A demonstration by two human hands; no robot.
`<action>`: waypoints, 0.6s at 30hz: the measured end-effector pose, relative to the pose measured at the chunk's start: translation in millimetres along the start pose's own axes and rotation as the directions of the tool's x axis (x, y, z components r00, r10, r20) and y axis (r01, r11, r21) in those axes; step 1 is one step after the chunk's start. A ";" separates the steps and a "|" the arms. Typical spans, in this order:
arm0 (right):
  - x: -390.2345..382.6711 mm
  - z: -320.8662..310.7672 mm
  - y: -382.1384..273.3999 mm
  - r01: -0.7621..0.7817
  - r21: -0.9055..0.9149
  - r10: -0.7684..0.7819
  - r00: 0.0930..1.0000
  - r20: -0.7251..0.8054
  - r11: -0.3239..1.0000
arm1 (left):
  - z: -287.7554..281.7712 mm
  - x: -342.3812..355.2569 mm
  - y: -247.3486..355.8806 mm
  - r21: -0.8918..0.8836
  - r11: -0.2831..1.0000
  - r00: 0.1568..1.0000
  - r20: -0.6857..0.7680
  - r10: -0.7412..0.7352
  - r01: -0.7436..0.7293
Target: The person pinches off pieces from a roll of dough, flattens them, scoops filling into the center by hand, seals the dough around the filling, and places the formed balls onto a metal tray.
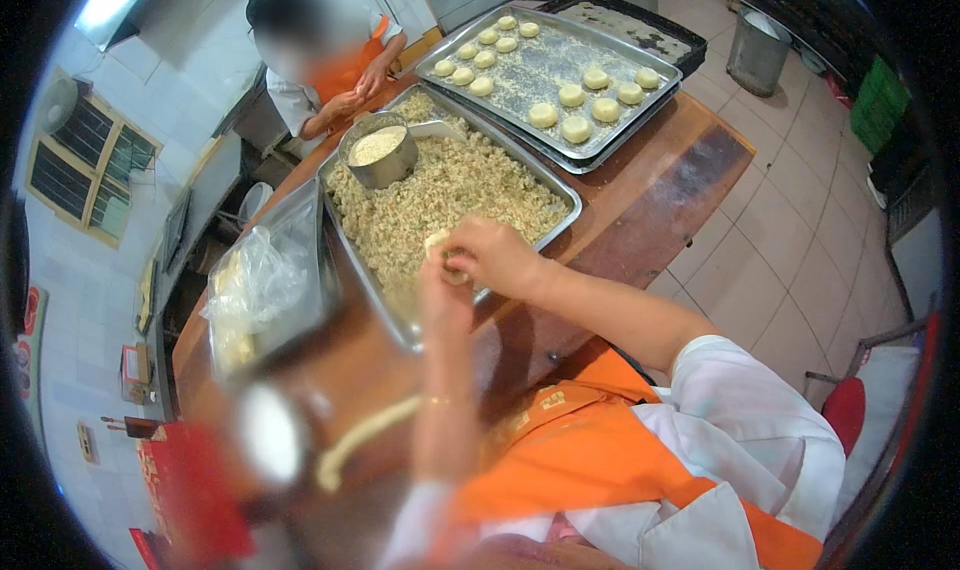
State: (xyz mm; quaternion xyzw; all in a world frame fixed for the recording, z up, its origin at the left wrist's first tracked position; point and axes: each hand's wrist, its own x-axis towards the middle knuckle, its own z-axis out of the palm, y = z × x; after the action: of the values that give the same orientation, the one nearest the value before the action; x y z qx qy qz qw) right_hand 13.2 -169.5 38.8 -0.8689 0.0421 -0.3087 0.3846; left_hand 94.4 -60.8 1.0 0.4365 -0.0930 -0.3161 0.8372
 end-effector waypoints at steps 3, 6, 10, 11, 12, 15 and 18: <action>18.5 -21.5 -7.2 -0.347 0.583 0.296 0.937 0.184 0.735 | 39.7 -29.6 47.2 -0.200 0.979 0.997 0.066 0.050 -0.036; 13.9 -1.4 -23.3 -0.061 0.289 0.079 0.996 -0.051 0.955 | 33.4 -3.0 17.8 -0.272 0.944 0.981 -0.011 0.193 -0.189; -2.7 15.9 -24.9 0.159 -0.222 -0.192 0.972 -0.136 0.962 | 18.0 17.5 -6.9 -0.340 0.924 0.984 -0.082 0.158 -0.177; -3.0 12.9 -17.3 0.130 -0.259 -0.137 0.990 -0.011 0.957 | 20.4 13.2 -3.8 -0.368 0.920 0.988 -0.124 0.095 -0.135; 2.3 8.6 -8.7 0.093 -0.153 -0.093 0.996 0.008 0.984 | 18.9 14.2 -2.7 -0.432 0.895 0.988 -0.143 0.055 -0.112; 22.1 -7.3 -5.3 -0.076 0.011 0.075 0.993 0.087 0.997 | 6.8 23.2 0.4 -0.626 0.780 0.981 -0.150 -0.121 0.001; 13.4 6.9 21.1 -0.277 0.609 0.120 0.951 0.285 0.744 | 16.1 26.1 -12.8 -0.648 0.762 0.978 -0.158 -0.140 0.004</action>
State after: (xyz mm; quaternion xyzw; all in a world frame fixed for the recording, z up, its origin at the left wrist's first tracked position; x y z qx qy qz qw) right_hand 31.4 -184.0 27.4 -0.7046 -0.0176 -0.1598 0.6911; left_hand 102.2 -93.0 -2.5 0.1553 0.1211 -0.3162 0.9280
